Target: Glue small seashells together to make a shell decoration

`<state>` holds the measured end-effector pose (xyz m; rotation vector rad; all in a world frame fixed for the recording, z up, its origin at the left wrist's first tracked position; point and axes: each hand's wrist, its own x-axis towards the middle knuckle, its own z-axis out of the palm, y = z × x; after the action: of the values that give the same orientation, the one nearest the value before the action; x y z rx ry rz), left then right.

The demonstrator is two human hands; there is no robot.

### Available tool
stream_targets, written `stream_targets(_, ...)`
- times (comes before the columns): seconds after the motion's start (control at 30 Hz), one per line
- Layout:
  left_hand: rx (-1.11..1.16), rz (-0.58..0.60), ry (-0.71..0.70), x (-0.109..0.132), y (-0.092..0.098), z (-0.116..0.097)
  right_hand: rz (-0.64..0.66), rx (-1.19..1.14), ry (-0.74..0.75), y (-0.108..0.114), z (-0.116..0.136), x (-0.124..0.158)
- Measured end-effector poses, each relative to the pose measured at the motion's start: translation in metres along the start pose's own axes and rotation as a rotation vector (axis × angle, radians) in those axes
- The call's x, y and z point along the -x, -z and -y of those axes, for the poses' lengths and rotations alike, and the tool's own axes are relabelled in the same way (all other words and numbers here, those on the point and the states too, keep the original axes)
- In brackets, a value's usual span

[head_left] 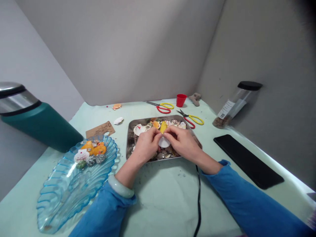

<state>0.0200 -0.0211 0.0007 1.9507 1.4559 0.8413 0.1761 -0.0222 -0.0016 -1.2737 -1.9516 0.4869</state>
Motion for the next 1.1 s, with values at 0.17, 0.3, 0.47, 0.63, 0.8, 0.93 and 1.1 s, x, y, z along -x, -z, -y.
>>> stream_targets(0.17, -0.057, -0.027, -0.019, 0.0008, -0.0008, -0.0008, -0.002, 0.005, -0.011, 0.0010, 0.0008, -0.0001)
stream_targets(0.3, -0.122, -0.042, -0.057, 0.0010, -0.0012, -0.0030, -0.043, 0.040, -0.034, 0.0018, 0.0022, -0.0004)
stream_targets(0.47, -0.034, 0.001, -0.028, 0.0012, -0.0012, -0.0029, -0.075, 0.026, -0.031, 0.0021, 0.0043, -0.0014)
stream_targets(0.63, 0.054, 0.002, -0.001, 0.0002, -0.0016, 0.0005, -0.059, 0.025, -0.037, 0.0023, 0.0049, -0.0004)
stream_targets(0.8, 0.059, -0.016, 0.006, 0.0001, -0.0008, 0.0005, -0.037, 0.014, -0.041, 0.0034, 0.0050, 0.0000)
stream_targets(0.93, 0.064, -0.013, 0.004, 0.0001, -0.0009, 0.0012, -0.040, 0.031, -0.036, 0.0038, 0.0061, 0.0000)
stream_targets(1.1, 0.107, 0.009, 0.003, -0.0017, -0.0015, 0.0032, -0.049, 0.026, -0.026, 0.0026, 0.0047, 0.0002)
